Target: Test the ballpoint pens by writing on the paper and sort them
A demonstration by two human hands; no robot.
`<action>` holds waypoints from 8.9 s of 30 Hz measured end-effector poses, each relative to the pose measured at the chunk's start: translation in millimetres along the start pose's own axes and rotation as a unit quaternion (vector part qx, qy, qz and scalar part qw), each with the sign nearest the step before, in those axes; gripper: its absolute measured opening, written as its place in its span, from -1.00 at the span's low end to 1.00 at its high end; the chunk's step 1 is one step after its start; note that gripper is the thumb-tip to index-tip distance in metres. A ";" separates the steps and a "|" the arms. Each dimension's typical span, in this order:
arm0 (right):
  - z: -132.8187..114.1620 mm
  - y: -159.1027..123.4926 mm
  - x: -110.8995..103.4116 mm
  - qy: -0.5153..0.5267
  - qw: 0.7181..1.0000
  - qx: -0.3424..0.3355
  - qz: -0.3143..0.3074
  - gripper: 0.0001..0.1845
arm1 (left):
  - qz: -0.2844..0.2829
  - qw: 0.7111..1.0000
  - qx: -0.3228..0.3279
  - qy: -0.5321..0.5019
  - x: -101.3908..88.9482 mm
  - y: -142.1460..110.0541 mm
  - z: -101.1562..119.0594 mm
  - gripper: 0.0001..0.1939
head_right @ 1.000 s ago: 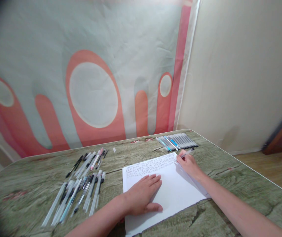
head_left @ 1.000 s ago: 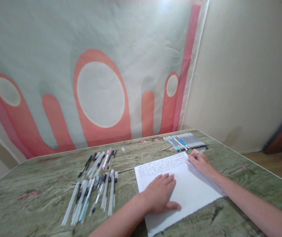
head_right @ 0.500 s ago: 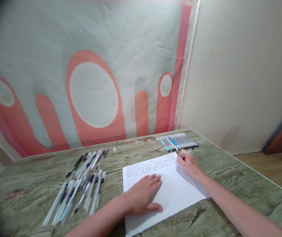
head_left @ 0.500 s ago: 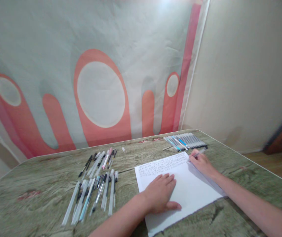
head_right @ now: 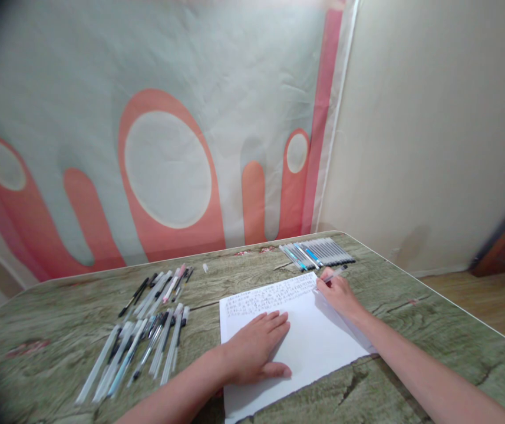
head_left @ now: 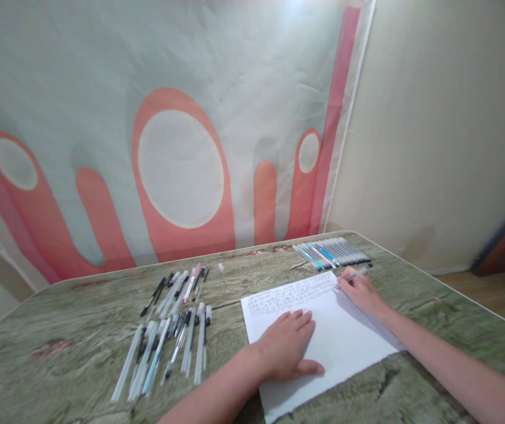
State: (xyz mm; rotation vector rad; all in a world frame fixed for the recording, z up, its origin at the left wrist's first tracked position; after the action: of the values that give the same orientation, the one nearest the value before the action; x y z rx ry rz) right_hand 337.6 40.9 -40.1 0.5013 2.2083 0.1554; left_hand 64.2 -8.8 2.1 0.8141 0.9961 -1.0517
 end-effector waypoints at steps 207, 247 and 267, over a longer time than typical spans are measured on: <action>-193.8 -54.5 103.0 0.171 0.880 -0.434 -0.086 -0.73 | 0.517 0.554 -0.187 -0.625 -19.2 -82.3 -115.5 -0.68; -195.1 -56.3 101.9 0.204 0.873 -0.431 -0.106 -0.76 | 0.506 0.604 -0.194 -0.584 -19.5 -82.3 -111.7 -0.69; -193.7 -57.1 101.9 0.197 0.874 -0.429 -0.119 -0.78 | 0.452 0.683 -0.205 -0.536 -22.8 -82.2 -106.5 -0.72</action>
State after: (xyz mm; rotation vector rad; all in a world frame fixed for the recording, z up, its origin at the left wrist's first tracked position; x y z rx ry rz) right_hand 113.9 41.7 -6.3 -0.3281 2.2718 1.1261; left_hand -45.4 69.5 -19.5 0.1170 -0.2544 -0.2365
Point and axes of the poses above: each hand's wrist, its own y-axis towards the middle knuckle, its own x-axis out of the palm, z = x × y, the point moved 2 cm from there along y, towards the middle knuckle, and after that the axes turned 8 degrees about x, right-handed, at the moved point
